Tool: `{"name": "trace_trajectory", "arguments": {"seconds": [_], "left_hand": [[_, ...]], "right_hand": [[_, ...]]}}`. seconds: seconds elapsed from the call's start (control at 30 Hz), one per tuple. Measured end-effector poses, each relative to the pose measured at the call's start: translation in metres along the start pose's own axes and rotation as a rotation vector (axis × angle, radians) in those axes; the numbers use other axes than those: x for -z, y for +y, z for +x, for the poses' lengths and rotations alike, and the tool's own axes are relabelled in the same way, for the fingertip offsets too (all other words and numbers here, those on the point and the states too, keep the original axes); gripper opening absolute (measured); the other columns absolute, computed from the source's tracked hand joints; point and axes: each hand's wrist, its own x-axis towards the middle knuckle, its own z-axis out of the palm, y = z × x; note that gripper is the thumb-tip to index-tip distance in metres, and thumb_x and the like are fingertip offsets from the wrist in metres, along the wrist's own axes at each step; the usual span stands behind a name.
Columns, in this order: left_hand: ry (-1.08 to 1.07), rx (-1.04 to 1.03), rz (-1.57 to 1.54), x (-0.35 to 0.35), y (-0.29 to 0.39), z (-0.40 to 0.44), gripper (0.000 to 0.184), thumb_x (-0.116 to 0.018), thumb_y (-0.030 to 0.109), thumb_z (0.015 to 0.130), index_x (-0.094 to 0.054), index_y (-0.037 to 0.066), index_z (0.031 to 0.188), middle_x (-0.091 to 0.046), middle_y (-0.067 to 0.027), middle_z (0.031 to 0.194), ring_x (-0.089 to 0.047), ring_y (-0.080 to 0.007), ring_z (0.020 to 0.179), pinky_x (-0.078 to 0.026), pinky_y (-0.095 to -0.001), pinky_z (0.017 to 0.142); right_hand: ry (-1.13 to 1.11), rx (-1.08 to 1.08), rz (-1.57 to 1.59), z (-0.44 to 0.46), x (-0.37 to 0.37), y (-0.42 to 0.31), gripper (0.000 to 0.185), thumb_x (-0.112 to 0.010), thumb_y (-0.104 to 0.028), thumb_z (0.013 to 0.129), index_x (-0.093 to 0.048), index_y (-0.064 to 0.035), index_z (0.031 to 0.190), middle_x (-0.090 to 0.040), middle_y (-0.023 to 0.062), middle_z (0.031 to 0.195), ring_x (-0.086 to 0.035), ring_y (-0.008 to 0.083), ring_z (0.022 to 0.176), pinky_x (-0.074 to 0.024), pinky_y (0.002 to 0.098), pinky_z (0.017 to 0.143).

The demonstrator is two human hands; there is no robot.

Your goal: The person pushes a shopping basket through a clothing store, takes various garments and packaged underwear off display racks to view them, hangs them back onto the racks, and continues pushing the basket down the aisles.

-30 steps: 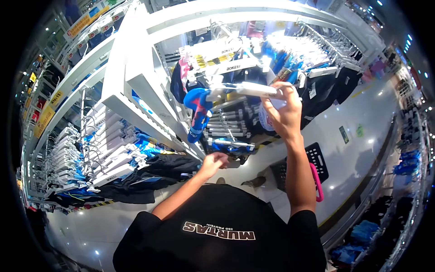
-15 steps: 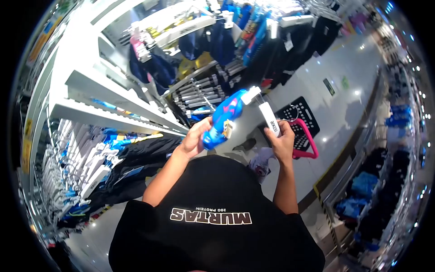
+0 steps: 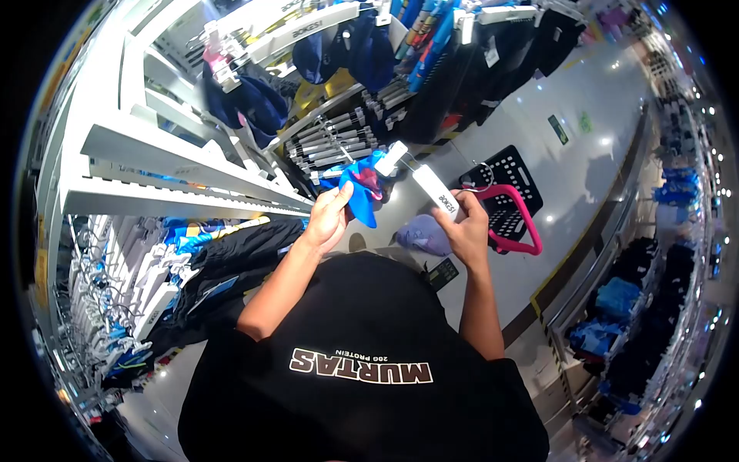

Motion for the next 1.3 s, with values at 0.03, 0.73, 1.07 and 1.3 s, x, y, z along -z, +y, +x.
{"name": "trace_trajectory", "arguments": {"seconds": [0.03, 0.73, 1.07, 1.3], "left_hand": [[0.022, -0.042, -0.010, -0.004, 0.003, -0.003, 0.031, -0.056, 0.027, 0.106, -0.067, 0.000, 0.115, -0.071, -0.0065, 0.106, -0.067, -0.0135, 0.095, -0.055, -0.0318, 0.088], [-0.203, 0.076, 0.689, 0.024, -0.066, -0.007, 0.066, -0.085, 0.031, 0.083, -0.056, 0.000, 0.134, -0.067, -0.0109, 0.117, -0.061, -0.0201, 0.109, -0.049, -0.0350, 0.095], [-0.213, 0.230, 0.600, 0.021, -0.059, -0.011, 0.019, -0.067, 0.015, 0.097, -0.067, -0.003, 0.102, -0.065, -0.0039, 0.082, -0.060, -0.0094, 0.069, -0.050, -0.0259, 0.063], [0.061, 0.169, 0.672, 0.016, -0.045, -0.018, 0.023, -0.063, 0.021, 0.098, -0.069, 0.000, 0.104, -0.067, -0.0036, 0.082, -0.061, -0.0090, 0.068, -0.052, -0.0267, 0.064]], "right_hand": [[-0.010, 0.008, -0.020, 0.003, -0.001, -0.002, 0.026, -0.079, -0.003, 0.085, -0.060, 0.0033, 0.102, -0.064, 0.0039, 0.099, -0.060, 0.0081, 0.088, -0.0505, 0.0237, 0.078], [0.012, -0.109, 0.319, 0.020, -0.018, -0.028, 0.024, -0.078, -0.006, 0.087, -0.060, -0.0029, 0.103, -0.067, 0.0040, 0.083, -0.060, 0.0102, 0.066, -0.0470, 0.0241, 0.060], [-0.027, 0.042, 0.202, 0.046, -0.026, -0.049, 0.023, -0.077, -0.004, 0.087, -0.059, -0.0032, 0.100, -0.066, 0.0033, 0.089, -0.059, 0.0079, 0.072, -0.0480, 0.0232, 0.064], [-0.104, 0.532, -0.191, 0.110, -0.051, -0.124, 0.026, -0.082, -0.008, 0.083, -0.063, 0.0004, 0.098, -0.071, 0.0082, 0.096, -0.064, 0.0124, 0.086, -0.0530, 0.0283, 0.075]]}}
